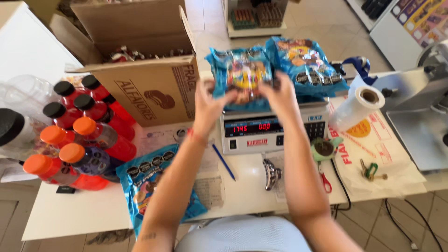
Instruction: The person weighs snack bags on a digital scale, writes details on a sheet of paper, and applies a label to one of the bags.
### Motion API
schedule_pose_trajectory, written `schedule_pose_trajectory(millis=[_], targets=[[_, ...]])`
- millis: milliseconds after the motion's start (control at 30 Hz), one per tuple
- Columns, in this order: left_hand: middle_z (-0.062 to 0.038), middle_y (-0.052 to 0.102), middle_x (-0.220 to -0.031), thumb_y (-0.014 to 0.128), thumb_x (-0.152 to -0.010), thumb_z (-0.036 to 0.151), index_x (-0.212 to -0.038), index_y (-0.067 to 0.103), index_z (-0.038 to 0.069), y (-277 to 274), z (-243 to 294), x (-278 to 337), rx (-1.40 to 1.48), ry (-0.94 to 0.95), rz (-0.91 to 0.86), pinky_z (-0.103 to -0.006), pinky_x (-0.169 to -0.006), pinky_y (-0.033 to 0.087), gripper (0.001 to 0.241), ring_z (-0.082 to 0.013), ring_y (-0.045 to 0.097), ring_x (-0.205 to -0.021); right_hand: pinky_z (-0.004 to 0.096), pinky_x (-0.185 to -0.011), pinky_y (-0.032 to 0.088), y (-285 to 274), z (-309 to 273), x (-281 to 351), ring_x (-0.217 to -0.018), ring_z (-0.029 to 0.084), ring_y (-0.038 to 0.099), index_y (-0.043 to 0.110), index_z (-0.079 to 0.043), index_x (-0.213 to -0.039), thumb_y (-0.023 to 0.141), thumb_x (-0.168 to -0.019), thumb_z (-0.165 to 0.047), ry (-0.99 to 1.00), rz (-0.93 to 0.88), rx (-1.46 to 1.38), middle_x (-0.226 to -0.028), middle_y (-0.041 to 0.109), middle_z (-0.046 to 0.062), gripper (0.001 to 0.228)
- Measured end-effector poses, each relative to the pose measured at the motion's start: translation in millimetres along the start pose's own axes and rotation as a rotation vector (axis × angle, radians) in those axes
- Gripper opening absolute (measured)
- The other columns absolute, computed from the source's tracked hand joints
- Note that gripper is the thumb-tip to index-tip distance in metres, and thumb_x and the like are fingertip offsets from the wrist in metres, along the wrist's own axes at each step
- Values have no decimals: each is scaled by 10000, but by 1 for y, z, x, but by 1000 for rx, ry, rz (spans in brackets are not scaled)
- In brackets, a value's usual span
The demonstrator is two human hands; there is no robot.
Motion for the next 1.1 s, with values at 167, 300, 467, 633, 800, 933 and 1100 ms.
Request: schedule_pose_trajectory(millis=[167, 300, 467, 633, 800, 933, 1100], targets=[[-151, 651, -1082, 931, -654, -25, -1289, 496, 4, -15, -27, 73, 350, -434, 211, -276, -752, 621, 770, -222, 702, -897, 481, -945, 556, 16, 82, 61, -1110, 355, 686, 607, 6, -1306, 905, -785, -322, 165, 18, -204, -1152, 693, 257, 684], [-110, 612, -1102, 900, -709, -12, -1250, 540, -7, -18, -52, 97, 510, -559, 279, -304, -784, 638, 651, -237, 712, -906, 438, -934, 549, 45, 90, 77, -1050, 238, 645, 646, 5, -1235, 884, -834, -334, 252, -78, -454, -1098, 687, 150, 577], [-55, 655, -904, 912, -783, 218, -984, 628, 95, -36, -67, 128, 308, -834, 79, -336, -610, 646, 369, -205, 695, -737, 531, -930, 578, 55, 74, 93, -1058, 401, 670, 517, 44, -1274, 879, -746, -142, 339, -360, -639, -1133, 643, 256, 667], [-179, 707, -1152, 820, -874, 436, -1280, 618, 82, -43, -40, 66, -17, -481, -156, -428, -918, 582, 576, -274, 701, -1090, 511, -866, 607, 58, 93, 101, -965, 360, 737, 629, 34, -1163, 922, -528, 145, 143, -367, -792, -1023, 722, 216, 708], [-110, 686, -1028, 761, -955, 286, -1205, 645, 55, -16, 9, 46, 110, -247, -204, -405, -763, 628, 360, -229, 690, -931, 581, -854, 611, 61, 79, 110, -981, 441, 738, 645, 19, -1182, 876, -504, 214, 36, -551, -839, -1035, 724, 268, 742], [-21, 683, -894, 824, -885, 194, -1036, 716, 99, -18, 28, 49, 197, -224, -150, -324, -760, 609, 208, -121, 647, -842, 545, -867, 603, 57, 87, 121, -989, 382, 734, 664, 31, -1185, 894, -483, 222, -3, -598, -818, -1054, 736, 226, 763], [71, 612, -718, 765, -954, 176, -874, 705, 168, -45, 66, 51, 13, -10, -33, -180, -659, 479, 100, 5, 510, -723, 480, -857, 609, 49, 70, 129, -986, 262, 722, 729, 13, -1151, 981, -504, 90, -53, -611, -551, -1075, 771, 174, 698]])
Point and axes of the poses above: each hand's wrist, its own x-axis away from the middle knuckle, its own y-axis out of the palm, z = x × y, the point moved 9 cm from there along -x, towards the middle knuckle
